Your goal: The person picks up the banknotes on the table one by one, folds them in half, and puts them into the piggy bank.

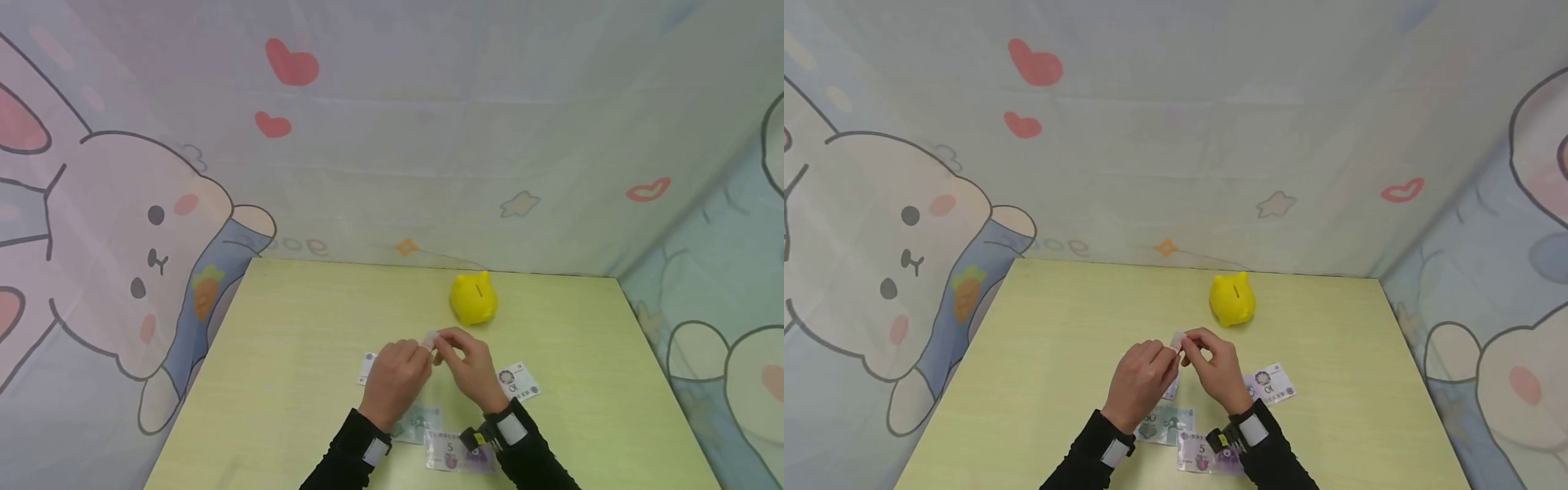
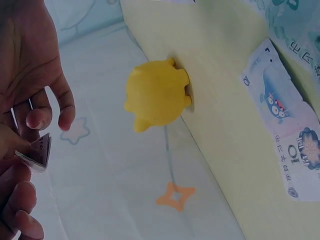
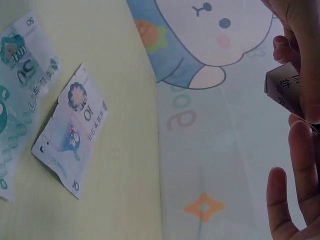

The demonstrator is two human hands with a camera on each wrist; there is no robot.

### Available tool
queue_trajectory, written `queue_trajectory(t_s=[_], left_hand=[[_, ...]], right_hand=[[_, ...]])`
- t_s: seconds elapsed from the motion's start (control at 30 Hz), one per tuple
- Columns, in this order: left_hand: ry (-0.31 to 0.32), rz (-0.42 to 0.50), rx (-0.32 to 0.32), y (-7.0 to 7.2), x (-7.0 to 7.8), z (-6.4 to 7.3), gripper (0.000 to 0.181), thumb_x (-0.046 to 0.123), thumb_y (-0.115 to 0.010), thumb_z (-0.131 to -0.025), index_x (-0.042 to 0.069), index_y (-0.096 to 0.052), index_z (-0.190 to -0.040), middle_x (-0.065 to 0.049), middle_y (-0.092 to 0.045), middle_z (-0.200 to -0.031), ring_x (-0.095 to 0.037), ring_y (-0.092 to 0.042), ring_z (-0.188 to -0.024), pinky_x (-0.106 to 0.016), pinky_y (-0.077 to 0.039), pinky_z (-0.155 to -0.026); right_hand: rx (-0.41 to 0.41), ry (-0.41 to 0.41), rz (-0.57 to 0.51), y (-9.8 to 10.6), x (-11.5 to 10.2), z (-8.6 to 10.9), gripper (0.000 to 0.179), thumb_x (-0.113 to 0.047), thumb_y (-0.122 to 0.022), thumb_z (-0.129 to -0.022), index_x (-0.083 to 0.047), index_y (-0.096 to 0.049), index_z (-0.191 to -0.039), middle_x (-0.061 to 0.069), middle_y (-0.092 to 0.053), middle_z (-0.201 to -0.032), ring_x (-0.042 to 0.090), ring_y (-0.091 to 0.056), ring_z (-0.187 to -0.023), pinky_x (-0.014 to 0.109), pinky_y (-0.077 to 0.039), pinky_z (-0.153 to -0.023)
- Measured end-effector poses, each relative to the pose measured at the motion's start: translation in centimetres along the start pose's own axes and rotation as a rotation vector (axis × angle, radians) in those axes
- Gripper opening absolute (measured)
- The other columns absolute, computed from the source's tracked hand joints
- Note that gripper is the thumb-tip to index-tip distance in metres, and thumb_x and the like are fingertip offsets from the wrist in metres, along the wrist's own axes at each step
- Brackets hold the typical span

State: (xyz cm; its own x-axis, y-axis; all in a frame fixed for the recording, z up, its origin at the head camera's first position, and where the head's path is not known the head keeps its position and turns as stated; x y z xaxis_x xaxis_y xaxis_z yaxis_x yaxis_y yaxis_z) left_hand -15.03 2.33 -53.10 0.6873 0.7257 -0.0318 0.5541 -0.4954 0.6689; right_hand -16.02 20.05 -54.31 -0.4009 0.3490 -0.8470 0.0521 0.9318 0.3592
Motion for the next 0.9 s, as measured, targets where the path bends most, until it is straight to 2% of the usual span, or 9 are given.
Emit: queue_trajectory(t_s=[0.17,0.27,0.37,0.47,0.6,0.7,0.9], left_hand=[[0.047,0.037,0.062,-0.2,0.0,0.2,0.024,0.019,-0.092,-0.081,0.013,-0.069,-0.087,0.004,-0.056,-0.075,-0.01,-0.051,-0.063,-0.022,-0.039,-0.057],[0.108,0.102,0.09,-0.2,-0.2,0.4,0.024,0.021,-0.091,-0.083,0.012,-0.071,-0.09,0.002,-0.064,-0.078,-0.012,-0.059,-0.067,-0.023,-0.047,-0.059],[0.216,0.251,0.102,-0.3,-0.7,0.5,0.02,0.017,-0.088,-0.086,0.009,-0.073,-0.096,-0.002,-0.07,-0.085,-0.014,-0.063,-0.07,-0.023,-0.052,-0.062],[0.321,0.452,0.089,-0.3,-1.4,0.2,0.012,0.01,-0.082,-0.093,0.008,-0.075,-0.102,-0.004,-0.073,-0.091,-0.014,-0.063,-0.071,-0.022,-0.052,-0.063],[0.387,0.628,0.027,-0.1,-1.9,-0.3,0.005,0.009,-0.076,-0.099,0.01,-0.077,-0.104,-0.003,-0.075,-0.094,-0.012,-0.062,-0.072,-0.023,-0.052,-0.063],[0.401,0.66,-0.016,-0.1,-2.0,-0.4,0.005,0.011,-0.077,-0.099,0.01,-0.078,-0.103,-0.002,-0.075,-0.095,-0.01,-0.06,-0.071,-0.024,-0.052,-0.063],[0.416,0.676,-0.036,-0.2,-1.9,-0.5,0.004,0.012,-0.075,-0.101,0.009,-0.077,-0.102,-0.002,-0.075,-0.095,-0.008,-0.058,-0.072,-0.023,-0.05,-0.065]], right_hand=[[0.02,-0.001,-0.042,0.1,0.1,-0.1,0.011,-0.005,-0.065,-0.106,-0.004,-0.075,-0.109,0.006,-0.075,-0.096,0.018,-0.071,-0.075,0.021,-0.056,-0.083],[0.019,0.011,-0.048,0.2,0.1,-0.2,0.012,-0.004,-0.064,-0.107,-0.004,-0.075,-0.11,0.007,-0.075,-0.094,0.021,-0.07,-0.073,0.022,-0.055,-0.079],[0.007,0.025,-0.04,0.4,0.0,-0.1,0.013,-0.004,-0.064,-0.107,-0.005,-0.075,-0.112,0.006,-0.075,-0.092,0.024,-0.07,-0.073,0.023,-0.053,-0.079],[-0.011,0.049,0.0,0.6,0.0,-0.1,0.014,-0.004,-0.064,-0.106,-0.008,-0.075,-0.113,0.004,-0.074,-0.087,0.026,-0.069,-0.073,0.023,-0.051,-0.077],[-0.035,0.105,0.055,0.6,-0.3,-0.1,0.015,-0.002,-0.066,-0.105,-0.009,-0.075,-0.113,0.001,-0.074,-0.087,0.023,-0.068,-0.072,0.024,-0.05,-0.07],[-0.048,0.142,0.074,0.6,-0.6,0.0,0.016,0.0,-0.066,-0.104,-0.009,-0.075,-0.113,0.0,-0.075,-0.09,0.02,-0.067,-0.071,0.024,-0.052,-0.069],[-0.07,0.176,0.103,0.7,-0.5,-0.1,0.014,-0.001,-0.068,-0.103,-0.011,-0.075,-0.11,0.0,-0.076,-0.089,0.016,-0.067,-0.073,0.025,-0.056,-0.072]])
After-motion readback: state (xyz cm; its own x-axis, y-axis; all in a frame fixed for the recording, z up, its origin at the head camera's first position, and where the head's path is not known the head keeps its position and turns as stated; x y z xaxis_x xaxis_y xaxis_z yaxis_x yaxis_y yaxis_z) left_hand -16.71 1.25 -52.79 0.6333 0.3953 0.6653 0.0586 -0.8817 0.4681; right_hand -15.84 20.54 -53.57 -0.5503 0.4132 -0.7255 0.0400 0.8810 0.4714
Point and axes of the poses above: each hand's wrist, its own z-axis away from the middle knuckle, its own y-axis out of the back of the hand, x = y × z, the point moved 1 cm from there along -z, towards the middle knuckle
